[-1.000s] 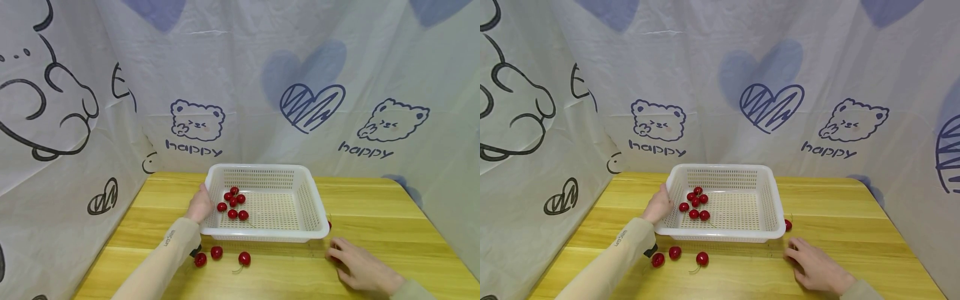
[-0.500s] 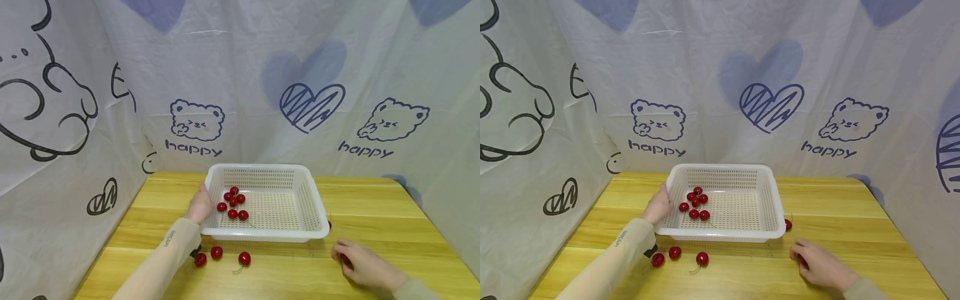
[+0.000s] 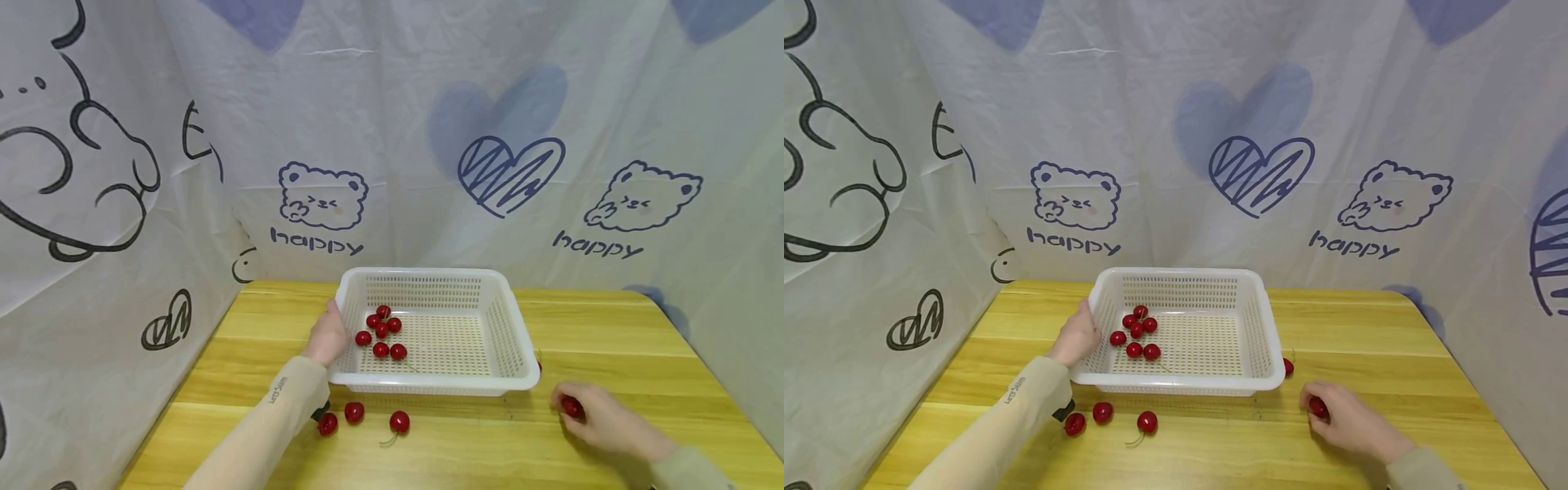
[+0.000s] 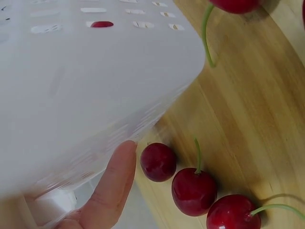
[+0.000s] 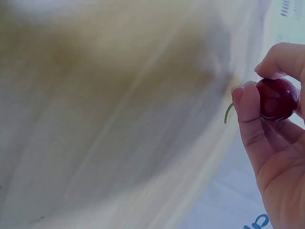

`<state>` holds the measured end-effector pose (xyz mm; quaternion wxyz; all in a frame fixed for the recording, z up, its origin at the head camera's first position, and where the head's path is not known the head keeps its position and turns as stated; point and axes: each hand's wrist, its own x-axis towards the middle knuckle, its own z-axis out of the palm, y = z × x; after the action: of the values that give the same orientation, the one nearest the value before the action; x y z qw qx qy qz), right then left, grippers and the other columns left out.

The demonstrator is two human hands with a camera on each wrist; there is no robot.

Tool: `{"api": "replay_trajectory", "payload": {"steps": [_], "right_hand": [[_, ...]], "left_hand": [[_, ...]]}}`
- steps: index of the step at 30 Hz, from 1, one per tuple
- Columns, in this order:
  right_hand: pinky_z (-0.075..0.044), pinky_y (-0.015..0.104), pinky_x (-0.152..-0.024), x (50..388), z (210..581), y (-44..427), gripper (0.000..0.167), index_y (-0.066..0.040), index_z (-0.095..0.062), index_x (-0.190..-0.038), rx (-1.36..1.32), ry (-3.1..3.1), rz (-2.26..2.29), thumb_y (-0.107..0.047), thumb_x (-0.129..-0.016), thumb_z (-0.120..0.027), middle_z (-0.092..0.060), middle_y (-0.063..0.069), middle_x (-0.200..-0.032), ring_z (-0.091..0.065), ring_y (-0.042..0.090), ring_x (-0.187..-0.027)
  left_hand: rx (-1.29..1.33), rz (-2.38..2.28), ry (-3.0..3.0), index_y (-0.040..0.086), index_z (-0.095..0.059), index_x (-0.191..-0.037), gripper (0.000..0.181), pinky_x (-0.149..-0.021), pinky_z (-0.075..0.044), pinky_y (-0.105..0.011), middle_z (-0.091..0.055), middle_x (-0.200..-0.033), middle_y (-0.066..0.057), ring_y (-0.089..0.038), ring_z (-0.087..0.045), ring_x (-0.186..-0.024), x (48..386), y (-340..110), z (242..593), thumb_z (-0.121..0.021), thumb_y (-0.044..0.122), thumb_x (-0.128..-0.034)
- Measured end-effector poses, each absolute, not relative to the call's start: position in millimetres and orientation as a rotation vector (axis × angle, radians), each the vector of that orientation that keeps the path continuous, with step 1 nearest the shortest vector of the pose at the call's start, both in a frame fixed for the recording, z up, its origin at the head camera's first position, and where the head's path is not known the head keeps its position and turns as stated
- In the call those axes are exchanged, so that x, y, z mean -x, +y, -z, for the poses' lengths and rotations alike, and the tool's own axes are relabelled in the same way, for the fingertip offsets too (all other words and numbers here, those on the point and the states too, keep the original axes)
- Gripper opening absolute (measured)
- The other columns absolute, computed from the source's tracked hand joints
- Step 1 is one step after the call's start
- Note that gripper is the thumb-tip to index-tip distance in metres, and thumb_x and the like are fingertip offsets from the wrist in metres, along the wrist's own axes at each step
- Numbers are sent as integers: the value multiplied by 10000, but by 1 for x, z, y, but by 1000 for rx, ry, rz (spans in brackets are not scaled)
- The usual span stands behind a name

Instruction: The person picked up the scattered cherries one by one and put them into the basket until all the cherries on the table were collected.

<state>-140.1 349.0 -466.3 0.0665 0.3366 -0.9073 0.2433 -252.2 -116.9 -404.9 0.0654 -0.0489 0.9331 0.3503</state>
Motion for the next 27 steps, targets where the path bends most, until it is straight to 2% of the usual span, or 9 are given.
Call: {"api": "replay_trajectory", "payload": {"steps": [7,16,21,27], "right_hand": [[-440,174,-513,147,461,353,208,-100,-635,-943,-882,-2729,-944,44,-825,-729,-620,-75,-819,-460,-95,-690],[-508,191,-547,159,442,352,183,-48,-649,-955,-628,-2743,-922,45,-821,-732,-658,5,-851,-506,-80,-717],[-531,187,-557,168,428,349,222,-81,-653,-930,-582,-2686,-848,59,-790,-755,-683,35,-861,-528,-74,-735],[-553,162,-585,177,410,342,224,-63,-663,-949,-571,-2625,-820,57,-786,-759,-700,91,-888,-541,-78,-766]], "left_hand": [[149,-1061,2830,-56,-149,-1533,715,-772,-630,-494,-572,-1272,-330,-440,-668,-1066,248,-114,403,-524,-51,-924],[149,-1065,2847,-69,-160,-1534,694,-810,-625,-502,-560,-1304,-335,-452,-650,-1113,245,-110,399,-514,-53,-937],[145,-1033,2870,-94,-201,-1501,639,-782,-630,-463,-576,-1263,-338,-438,-663,-1069,243,-109,394,-510,-42,-944],[157,-1045,2835,-78,-145,-1541,683,-750,-635,-457,-550,-1310,-346,-447,-661,-1079,245,-111,398,-505,-29,-963]]}}
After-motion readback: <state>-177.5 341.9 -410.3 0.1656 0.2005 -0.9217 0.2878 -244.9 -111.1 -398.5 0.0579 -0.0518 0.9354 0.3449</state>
